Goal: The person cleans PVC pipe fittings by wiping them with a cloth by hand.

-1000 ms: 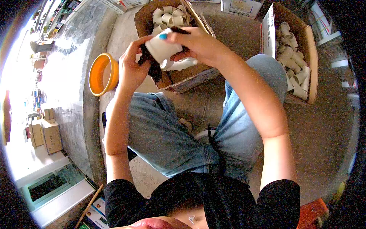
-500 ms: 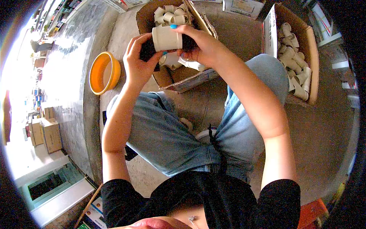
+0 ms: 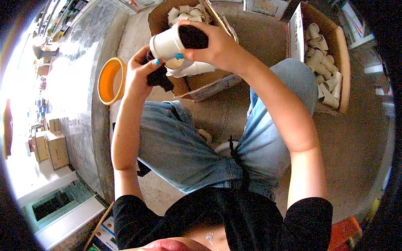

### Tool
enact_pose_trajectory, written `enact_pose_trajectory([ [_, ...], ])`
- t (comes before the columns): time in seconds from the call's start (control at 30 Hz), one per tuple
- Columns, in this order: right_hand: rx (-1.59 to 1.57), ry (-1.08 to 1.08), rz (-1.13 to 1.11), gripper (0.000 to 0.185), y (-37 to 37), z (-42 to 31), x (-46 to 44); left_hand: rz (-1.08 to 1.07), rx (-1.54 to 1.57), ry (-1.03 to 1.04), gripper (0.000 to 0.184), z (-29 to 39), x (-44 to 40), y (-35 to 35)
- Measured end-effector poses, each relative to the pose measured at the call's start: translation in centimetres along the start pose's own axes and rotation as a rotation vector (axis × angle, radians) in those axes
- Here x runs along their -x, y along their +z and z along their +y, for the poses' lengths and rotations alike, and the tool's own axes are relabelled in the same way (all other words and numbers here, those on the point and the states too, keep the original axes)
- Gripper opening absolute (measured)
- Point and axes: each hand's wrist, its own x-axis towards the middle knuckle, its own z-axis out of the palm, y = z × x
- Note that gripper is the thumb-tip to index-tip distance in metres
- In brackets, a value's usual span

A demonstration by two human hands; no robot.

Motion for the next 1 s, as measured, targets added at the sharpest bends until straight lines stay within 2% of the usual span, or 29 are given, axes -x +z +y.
enact_pose_trajectory([
  [0.2,0.353,-0.338,0.027,0.064,-0.3,-0.1,-0.4,-0.061,0.202,-0.125,0.046,-0.4,-0.4,-1.1],
  [0.3,0.406,-0.33,0.047,0.061,0.2,0.1,-0.4,-0.06,0.119,-0.005,0.046,0.2,0.0,0.4],
  [0.33,0.301,-0.222,0.066,0.06,0.6,0.5,-0.3,0.012,-0.05,0.055,0.045,-0.1,0.1,1.1],
  [0.4,0.088,-0.006,0.1,0.059,1.5,1.4,0.0,0.106,-0.195,0.114,0.039,-1.4,-0.5,1.1],
  [0.43,0.005,0.164,0.04,0.061,1.2,1.0,-0.1,0.121,-0.108,0.069,0.036,-1.8,-0.6,1.0],
  [0.47,-0.018,0.174,0.044,0.062,1.0,2.4,-0.4,0.138,-0.02,0.025,0.033,-2.1,-0.7,1.0],
  [0.53,-0.195,0.387,-0.073,0.062,-0.5,0.1,-0.7,0.169,-0.077,0.084,0.028,-1.9,-0.6,1.0],
  [0.57,-0.012,0.532,-0.15,0.063,-2.2,-1.5,-1.2,0.182,-0.129,0.118,0.027,-1.5,-0.6,1.0],
  [0.6,0.138,0.577,-0.042,0.065,-3.0,-2.3,-1.3,0.196,-0.182,0.154,0.027,-1.1,-0.6,0.9],
  [0.67,0.376,0.323,0.168,0.062,-5.0,-0.4,-1.4,0.197,-0.327,0.223,0.029,-0.3,-0.3,0.8],
  [0.73,0.265,0.153,0.103,0.062,-4.7,0.6,-1.6,0.191,-0.583,0.283,0.031,0.4,0.2,0.8],
  [0.77,0.184,0.079,0.044,0.063,-3.9,1.2,-1.6,0.155,-0.609,0.265,0.034,0.8,0.6,1.2],
  [0.8,0.104,0.006,-0.013,0.063,-3.1,1.3,-1.7,0.141,-0.71,0.385,0.035,0.5,0.5,1.3],
  [0.83,0.06,-0.007,-0.136,0.067,-2.3,1.2,-1.5,0.127,-0.813,0.506,0.036,0.1,0.3,1.2],
  [0.87,0.042,0.015,-0.201,0.054,-1.8,1.1,-1.2,0.113,-0.917,0.627,0.037,-0.4,0.2,1.1],
  [0.93,0.192,-0.05,-0.187,0.051,-1.0,1.3,-1.1,0.124,-0.931,0.664,0.04,-0.8,0.1,1.0],
  [1.0,0.157,0.085,-0.233,0.051,-1.2,0.9,-1.2,0.135,-0.925,0.66,0.04,-0.8,0.1,1.0],
])
